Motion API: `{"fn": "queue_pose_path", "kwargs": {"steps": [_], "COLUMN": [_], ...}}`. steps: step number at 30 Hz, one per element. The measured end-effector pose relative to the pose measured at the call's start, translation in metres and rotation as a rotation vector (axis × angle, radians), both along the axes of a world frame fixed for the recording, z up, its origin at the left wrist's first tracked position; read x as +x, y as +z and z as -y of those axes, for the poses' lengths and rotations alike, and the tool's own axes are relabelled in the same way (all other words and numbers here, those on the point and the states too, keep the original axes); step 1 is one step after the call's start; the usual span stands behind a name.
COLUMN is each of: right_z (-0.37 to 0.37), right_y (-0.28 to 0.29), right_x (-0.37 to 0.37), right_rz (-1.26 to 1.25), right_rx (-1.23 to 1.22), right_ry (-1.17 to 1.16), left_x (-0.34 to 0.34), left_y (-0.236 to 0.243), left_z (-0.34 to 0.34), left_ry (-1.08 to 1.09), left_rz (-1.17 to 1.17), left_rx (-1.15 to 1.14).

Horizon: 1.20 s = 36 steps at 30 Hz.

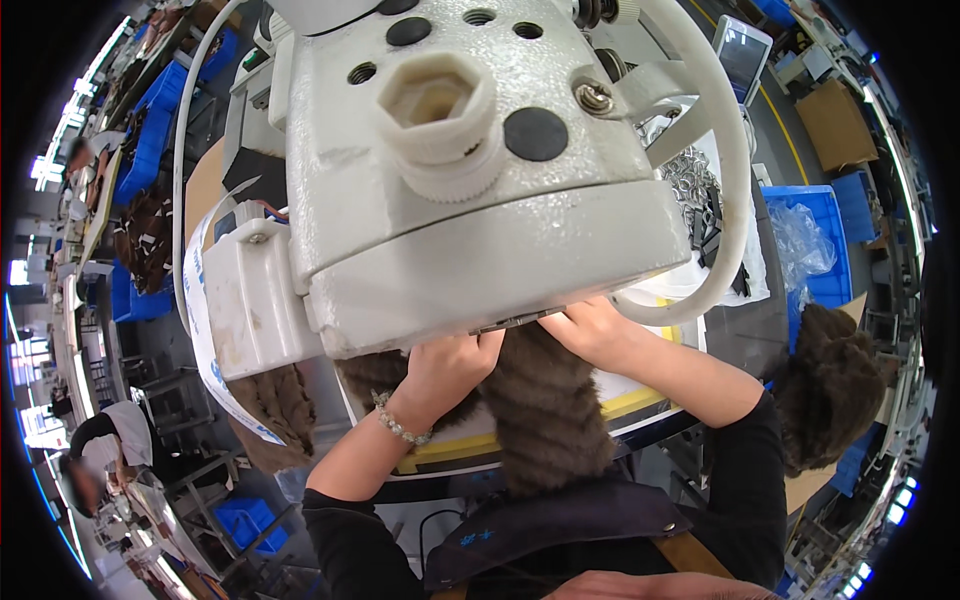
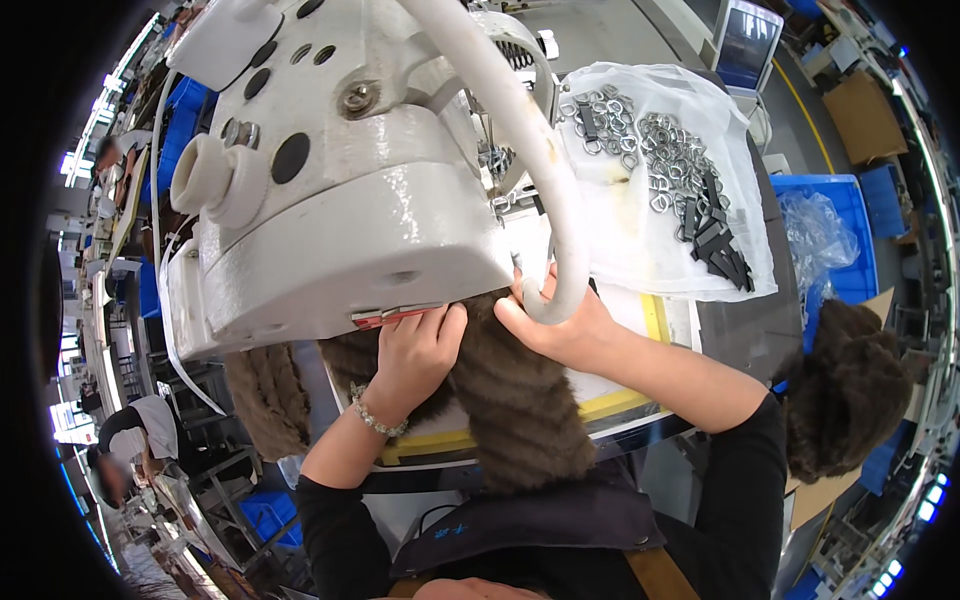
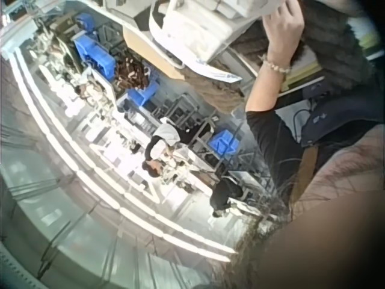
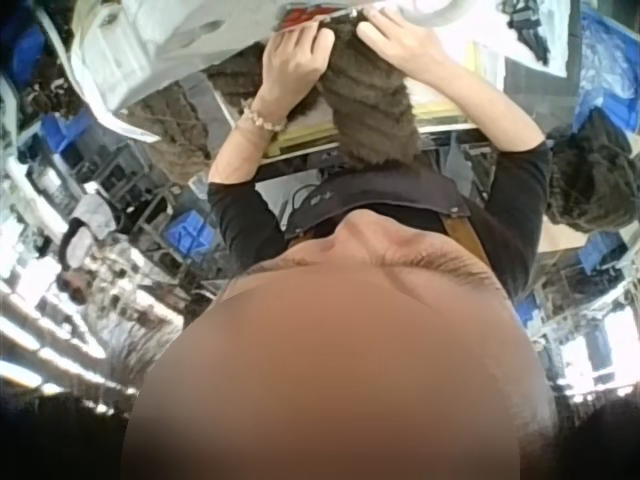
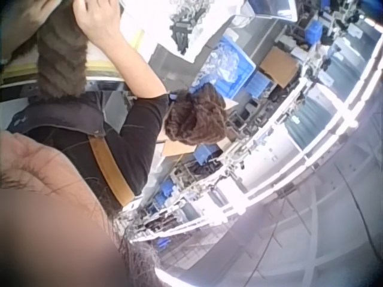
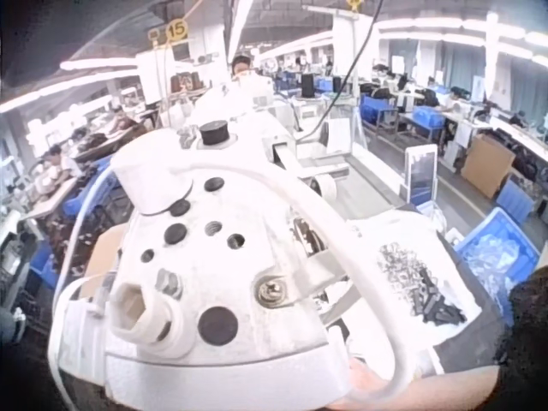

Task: Sewing pieces of fur and leather together and attaching metal hardware using an industrial sewing machine.

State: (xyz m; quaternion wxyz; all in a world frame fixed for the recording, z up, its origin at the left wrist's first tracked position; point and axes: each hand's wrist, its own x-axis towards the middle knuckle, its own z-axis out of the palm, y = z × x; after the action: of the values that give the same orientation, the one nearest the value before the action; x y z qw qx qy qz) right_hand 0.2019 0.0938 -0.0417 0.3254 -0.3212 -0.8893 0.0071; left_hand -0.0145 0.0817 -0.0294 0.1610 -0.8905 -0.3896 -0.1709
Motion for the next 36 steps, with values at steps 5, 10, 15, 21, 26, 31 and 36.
{"fn": "queue_pose_path", "kwargs": {"steps": [5, 10, 15, 21, 26, 31, 36], "right_z": [0.003, 0.002, 0.003, -0.003, -0.003, -0.002, -0.001], "right_y": [-0.014, -0.011, -0.006, 0.006, 0.002, 0.007, 0.005], "right_x": [-0.004, -0.001, -0.004, -0.003, -0.002, -0.002, -0.002], "right_rz": [-0.096, -0.041, -0.244, 0.015, 0.012, 0.059, 0.082], "right_rx": [-0.053, -0.027, -0.223, 0.16, 0.112, 0.102, 0.053], "right_ry": [-0.033, -0.016, -0.065, -0.026, -0.015, -0.02, -0.021], "left_x": [-0.001, -0.004, -0.005, -0.005, -0.004, -0.003, -0.006], "left_y": [0.001, -0.003, -0.003, -0.004, -0.004, -0.004, -0.012], "left_z": [-0.001, 0.002, 0.001, 0.0, -0.002, -0.001, -0.001], "left_ry": [0.002, -0.02, -0.016, 0.008, 0.015, 0.041, 0.03], "left_rz": [0.028, -0.011, -0.003, -0.005, 0.064, 0.027, 0.056], "left_rx": [0.009, -0.067, -0.077, -0.121, -0.143, -0.115, -0.091]}}
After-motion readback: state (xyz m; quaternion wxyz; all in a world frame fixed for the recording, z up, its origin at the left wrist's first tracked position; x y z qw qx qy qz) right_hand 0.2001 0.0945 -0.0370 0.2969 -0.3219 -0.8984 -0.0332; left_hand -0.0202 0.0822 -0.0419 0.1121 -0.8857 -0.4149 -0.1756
